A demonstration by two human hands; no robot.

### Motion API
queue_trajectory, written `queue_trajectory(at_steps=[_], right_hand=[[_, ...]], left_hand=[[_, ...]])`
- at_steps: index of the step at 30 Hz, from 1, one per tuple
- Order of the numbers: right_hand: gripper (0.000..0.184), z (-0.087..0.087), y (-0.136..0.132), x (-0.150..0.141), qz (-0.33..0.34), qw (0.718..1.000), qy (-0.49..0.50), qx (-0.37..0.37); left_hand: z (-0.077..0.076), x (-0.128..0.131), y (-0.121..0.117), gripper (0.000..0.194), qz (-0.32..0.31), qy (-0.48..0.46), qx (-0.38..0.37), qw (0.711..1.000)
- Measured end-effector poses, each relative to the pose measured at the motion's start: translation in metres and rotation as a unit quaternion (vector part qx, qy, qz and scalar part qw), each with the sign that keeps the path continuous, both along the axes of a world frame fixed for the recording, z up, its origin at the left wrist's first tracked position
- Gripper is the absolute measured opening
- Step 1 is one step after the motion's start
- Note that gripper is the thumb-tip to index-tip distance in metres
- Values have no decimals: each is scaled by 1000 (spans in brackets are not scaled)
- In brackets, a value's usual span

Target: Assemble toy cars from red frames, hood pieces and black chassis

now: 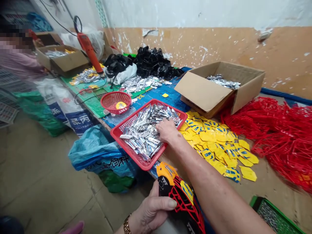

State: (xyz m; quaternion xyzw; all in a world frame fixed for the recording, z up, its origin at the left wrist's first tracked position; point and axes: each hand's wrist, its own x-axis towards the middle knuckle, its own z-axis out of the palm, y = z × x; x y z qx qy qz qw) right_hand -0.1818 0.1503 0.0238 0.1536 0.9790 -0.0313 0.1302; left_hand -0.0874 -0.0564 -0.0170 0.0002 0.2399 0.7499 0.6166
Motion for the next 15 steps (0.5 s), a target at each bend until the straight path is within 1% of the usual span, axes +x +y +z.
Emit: queue_trajectory(at_steps=[3,5,8,10,12,15], right_hand=[[31,2,3,3,-11,1000,-9,-6],[28,4,5,5,-19,1000,3,-18],[14,7,6,12,-10,997,51,-53],[11,8,7,17,1,993,88,-83],[13,5,8,21,4,987,116,-109],[14,-3,11,24,-1,979,149,-137]], left_hand=[[0,1,1,81,7,-7,-14,1000],[0,3,0,82,8,-10,-21,1000],[1,5,0,78,14,-11,-33,999],[2,6,2,72,20,-9,-41,999],[3,6,4,71,28,-9,-45,999],[4,6,7,79,39,-14,-51,998]])
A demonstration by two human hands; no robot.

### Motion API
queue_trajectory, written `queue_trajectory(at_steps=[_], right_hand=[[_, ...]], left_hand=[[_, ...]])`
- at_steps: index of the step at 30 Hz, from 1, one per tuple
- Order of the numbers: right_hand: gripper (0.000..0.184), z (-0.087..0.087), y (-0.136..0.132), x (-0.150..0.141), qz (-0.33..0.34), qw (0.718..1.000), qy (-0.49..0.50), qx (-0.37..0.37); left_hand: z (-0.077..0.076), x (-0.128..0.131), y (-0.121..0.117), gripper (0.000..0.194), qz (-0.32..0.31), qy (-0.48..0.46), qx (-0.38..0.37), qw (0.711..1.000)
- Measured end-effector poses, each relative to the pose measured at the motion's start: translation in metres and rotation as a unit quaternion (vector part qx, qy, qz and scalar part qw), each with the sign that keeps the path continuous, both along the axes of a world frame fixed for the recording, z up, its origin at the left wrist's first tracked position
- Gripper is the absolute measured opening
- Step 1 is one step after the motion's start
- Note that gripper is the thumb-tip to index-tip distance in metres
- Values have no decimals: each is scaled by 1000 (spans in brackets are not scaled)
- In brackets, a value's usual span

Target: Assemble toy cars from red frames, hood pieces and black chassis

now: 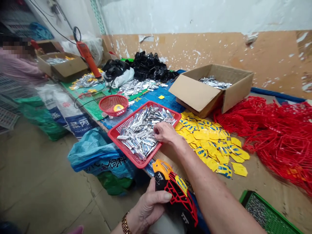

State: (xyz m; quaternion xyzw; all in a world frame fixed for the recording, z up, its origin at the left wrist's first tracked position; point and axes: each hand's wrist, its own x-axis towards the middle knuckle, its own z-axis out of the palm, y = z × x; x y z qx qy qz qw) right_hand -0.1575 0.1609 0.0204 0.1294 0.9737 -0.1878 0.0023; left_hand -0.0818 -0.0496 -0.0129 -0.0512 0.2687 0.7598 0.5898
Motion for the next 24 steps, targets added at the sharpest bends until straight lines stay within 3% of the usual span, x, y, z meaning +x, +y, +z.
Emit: queue_trajectory(at_steps=[5,11,15,19,24], right_hand=[[12,-10,1,0,-8,997,50,-52],[7,-3,-7,6,-37,973,151,-173],[16,12,-17,26,-91,926,238,-277],[31,26,-30,64,-148,873,279,-372],[40,26,-44,112,-210,818,313,-434]], left_hand=[[1,0,1,70,0,3,-6,1000],[3,-2,1,62,-3,12,-15,1000],[2,-5,0,61,1,15,-1,1000],[2,-8,0,61,-4,36,-2,999],[2,-11,3,63,-7,55,1,998]])
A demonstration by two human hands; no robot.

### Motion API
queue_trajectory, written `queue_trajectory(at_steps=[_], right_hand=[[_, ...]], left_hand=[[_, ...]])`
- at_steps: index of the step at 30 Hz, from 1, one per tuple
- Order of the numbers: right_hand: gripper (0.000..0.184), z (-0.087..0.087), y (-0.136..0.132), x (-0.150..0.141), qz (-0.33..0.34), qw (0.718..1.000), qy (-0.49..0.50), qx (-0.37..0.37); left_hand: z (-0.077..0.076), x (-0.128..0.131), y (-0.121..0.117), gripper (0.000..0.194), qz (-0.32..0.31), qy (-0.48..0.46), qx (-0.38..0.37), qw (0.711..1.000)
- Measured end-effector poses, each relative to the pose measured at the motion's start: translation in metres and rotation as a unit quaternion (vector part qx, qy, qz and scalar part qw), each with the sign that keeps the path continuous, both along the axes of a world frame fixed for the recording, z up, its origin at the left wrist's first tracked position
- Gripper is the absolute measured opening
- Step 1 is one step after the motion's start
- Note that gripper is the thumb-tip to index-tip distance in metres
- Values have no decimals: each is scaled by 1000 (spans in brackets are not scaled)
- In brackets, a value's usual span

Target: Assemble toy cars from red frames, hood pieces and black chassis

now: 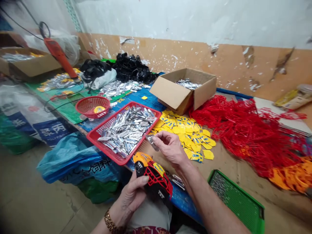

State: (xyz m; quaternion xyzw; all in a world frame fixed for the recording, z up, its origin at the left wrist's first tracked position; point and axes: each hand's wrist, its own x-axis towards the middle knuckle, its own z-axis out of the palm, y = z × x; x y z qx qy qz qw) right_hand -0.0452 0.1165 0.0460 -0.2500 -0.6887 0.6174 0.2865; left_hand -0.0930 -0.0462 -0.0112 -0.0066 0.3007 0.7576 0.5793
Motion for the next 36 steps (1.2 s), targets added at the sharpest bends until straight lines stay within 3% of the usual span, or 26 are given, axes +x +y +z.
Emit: queue_trajectory(at_steps=[7,9,10,12,15,19,25,29,33,36], right_hand=[[35,-12,-19,51,-59,998,27,-26],[22,-10,-25,68,-58,997,30,46],[15,-8,-28,77,-53,991,31,117],[4,-5,-33,94,-39,952,35,300],[13,-4,-38,118,-11,866,45,498],[11,1,-43,138,43,796,3,604],[22,9,-46,152,31,728,-30,684],[27,6,-48,154,33,728,-47,684],[21,-1,-50,157,51,737,-47,673],[23,-6,-51,161,69,768,-63,633]], left_hand=[[9,9,17,37,-45,15,9,999],[12,15,22,30,-61,-7,11,998],[14,17,23,29,-67,-18,11,998],[16,23,25,30,-79,-32,6,996],[16,29,26,29,-99,-33,-5,995],[17,37,26,27,-102,-32,7,994],[15,44,25,34,-97,18,4,995],[13,46,22,35,-126,76,9,989],[14,46,23,36,-132,108,-10,985],[14,46,24,41,-124,118,-21,985]])
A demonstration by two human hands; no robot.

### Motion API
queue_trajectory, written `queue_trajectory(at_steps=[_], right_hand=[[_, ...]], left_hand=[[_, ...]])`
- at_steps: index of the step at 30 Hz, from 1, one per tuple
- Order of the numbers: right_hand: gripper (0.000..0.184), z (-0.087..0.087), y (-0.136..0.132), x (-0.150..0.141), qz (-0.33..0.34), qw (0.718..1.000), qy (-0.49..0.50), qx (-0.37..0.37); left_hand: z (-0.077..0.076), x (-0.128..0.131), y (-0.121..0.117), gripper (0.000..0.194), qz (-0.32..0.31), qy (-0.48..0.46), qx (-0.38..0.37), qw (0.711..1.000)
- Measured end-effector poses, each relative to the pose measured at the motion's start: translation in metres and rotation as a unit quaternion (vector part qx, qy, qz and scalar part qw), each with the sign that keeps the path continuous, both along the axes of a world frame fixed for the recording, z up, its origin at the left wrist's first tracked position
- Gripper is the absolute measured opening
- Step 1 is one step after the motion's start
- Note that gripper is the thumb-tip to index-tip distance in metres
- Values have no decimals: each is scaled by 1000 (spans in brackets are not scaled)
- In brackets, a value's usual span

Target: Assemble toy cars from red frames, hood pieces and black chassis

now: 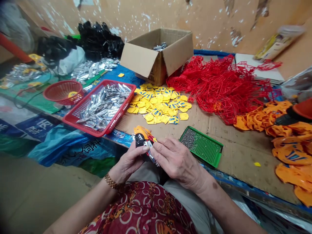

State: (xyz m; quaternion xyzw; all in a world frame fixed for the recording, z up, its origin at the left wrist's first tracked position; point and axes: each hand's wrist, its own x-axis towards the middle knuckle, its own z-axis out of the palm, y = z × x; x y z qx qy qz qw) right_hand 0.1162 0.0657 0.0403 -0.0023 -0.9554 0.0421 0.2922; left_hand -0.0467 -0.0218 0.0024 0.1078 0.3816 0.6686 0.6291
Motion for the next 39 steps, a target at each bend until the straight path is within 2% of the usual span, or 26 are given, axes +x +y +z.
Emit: queue_trajectory(at_steps=[2,5,8,13,20,24,28,30,32,35,39], right_hand=[[28,-1,-3,3,-12,997,-11,-69],[29,-1,-12,2,-76,986,2,-148],[26,-6,-23,-4,-139,979,30,-147],[22,-16,-33,-13,-196,969,52,-141],[21,-14,-35,-12,-183,962,101,-175],[23,-10,-23,-12,-183,955,149,-180],[14,-24,7,-17,-217,947,149,-184],[6,-37,22,-22,-228,950,109,-185],[7,-51,33,-27,-236,954,58,-175],[9,-63,39,-32,-250,954,9,-164],[18,-60,31,-29,-253,954,-3,-160]], left_hand=[[0,0,2,41,10,11,-10,1000],[1,2,4,40,30,27,-16,999],[2,5,5,43,52,29,-21,998],[0,7,4,39,57,22,-16,998],[-2,8,1,36,52,1,-1,999],[-4,7,-3,39,59,-28,-7,998],[-2,-14,-19,48,67,-57,-11,996],[0,-32,-28,52,107,-47,-7,993],[0,-50,-36,52,123,-30,0,992],[-1,-69,-42,53,157,5,0,988],[-5,-72,-44,53,167,26,-2,986]])
